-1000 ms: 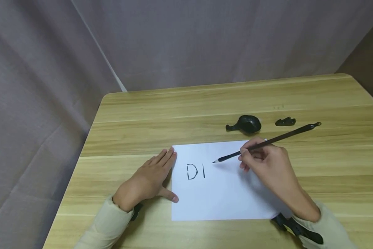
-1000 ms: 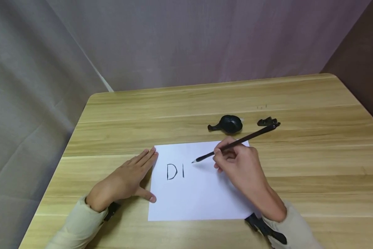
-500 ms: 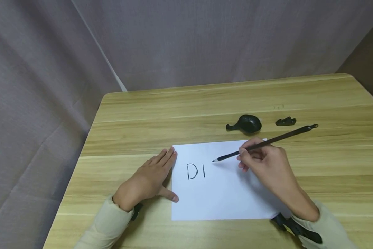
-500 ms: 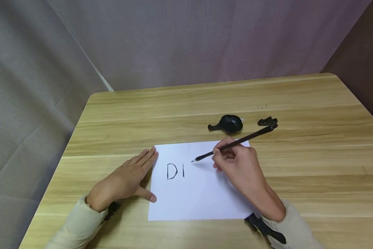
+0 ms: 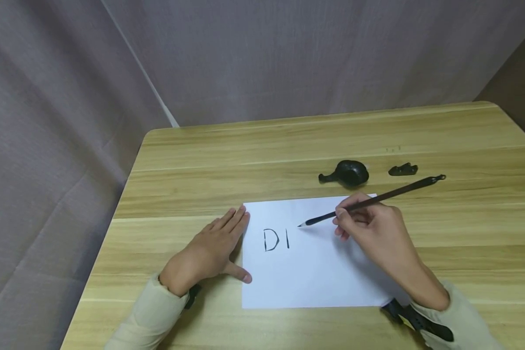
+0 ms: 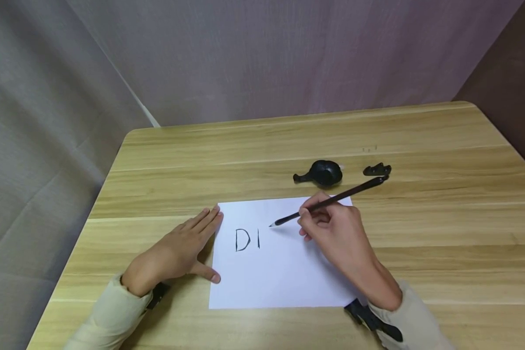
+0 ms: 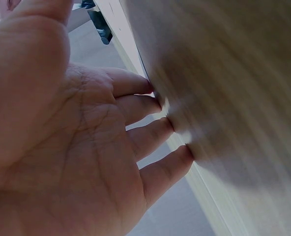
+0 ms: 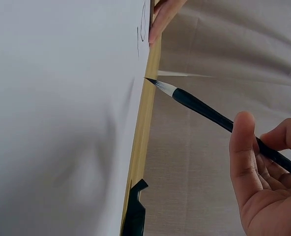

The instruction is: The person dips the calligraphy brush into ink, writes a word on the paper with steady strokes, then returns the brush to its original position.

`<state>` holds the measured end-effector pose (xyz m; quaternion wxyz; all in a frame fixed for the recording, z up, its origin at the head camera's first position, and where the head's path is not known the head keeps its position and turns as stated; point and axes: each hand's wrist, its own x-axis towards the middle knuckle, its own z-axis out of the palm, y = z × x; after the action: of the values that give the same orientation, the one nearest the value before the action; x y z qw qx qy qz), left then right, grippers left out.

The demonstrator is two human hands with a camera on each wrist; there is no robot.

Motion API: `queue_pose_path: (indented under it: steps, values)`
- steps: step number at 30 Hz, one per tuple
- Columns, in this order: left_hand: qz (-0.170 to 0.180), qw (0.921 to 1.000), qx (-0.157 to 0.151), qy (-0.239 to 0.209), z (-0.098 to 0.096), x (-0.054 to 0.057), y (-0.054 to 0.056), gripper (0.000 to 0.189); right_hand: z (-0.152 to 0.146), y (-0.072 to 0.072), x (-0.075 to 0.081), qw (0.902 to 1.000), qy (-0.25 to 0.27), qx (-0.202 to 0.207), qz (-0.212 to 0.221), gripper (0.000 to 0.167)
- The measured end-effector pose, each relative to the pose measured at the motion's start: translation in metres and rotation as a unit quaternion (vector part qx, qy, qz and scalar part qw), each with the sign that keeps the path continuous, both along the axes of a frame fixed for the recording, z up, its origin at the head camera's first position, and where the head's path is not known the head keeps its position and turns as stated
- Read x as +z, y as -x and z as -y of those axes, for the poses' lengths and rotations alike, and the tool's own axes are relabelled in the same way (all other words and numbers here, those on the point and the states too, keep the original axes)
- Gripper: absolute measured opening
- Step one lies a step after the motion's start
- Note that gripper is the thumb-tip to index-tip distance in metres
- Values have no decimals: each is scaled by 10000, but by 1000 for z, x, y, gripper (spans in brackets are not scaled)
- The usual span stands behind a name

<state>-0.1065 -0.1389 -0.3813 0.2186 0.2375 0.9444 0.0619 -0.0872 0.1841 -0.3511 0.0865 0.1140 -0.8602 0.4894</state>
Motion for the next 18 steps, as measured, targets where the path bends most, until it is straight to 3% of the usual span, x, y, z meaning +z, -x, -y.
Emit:
queue_pose_path:
  steps: [9, 15, 18]
  values:
    - [-9, 10000, -21, 34, 0, 0, 0, 141, 2, 0, 0, 9997, 67, 131, 182, 5]
    - [-18, 10000, -39, 43, 0, 2, 0, 141, 5, -2, 1, 9986, 124, 415, 309, 1]
    - [-1, 10000, -34, 60, -1, 3, 0, 141, 6, -3, 1, 9977, 113, 565, 351, 7]
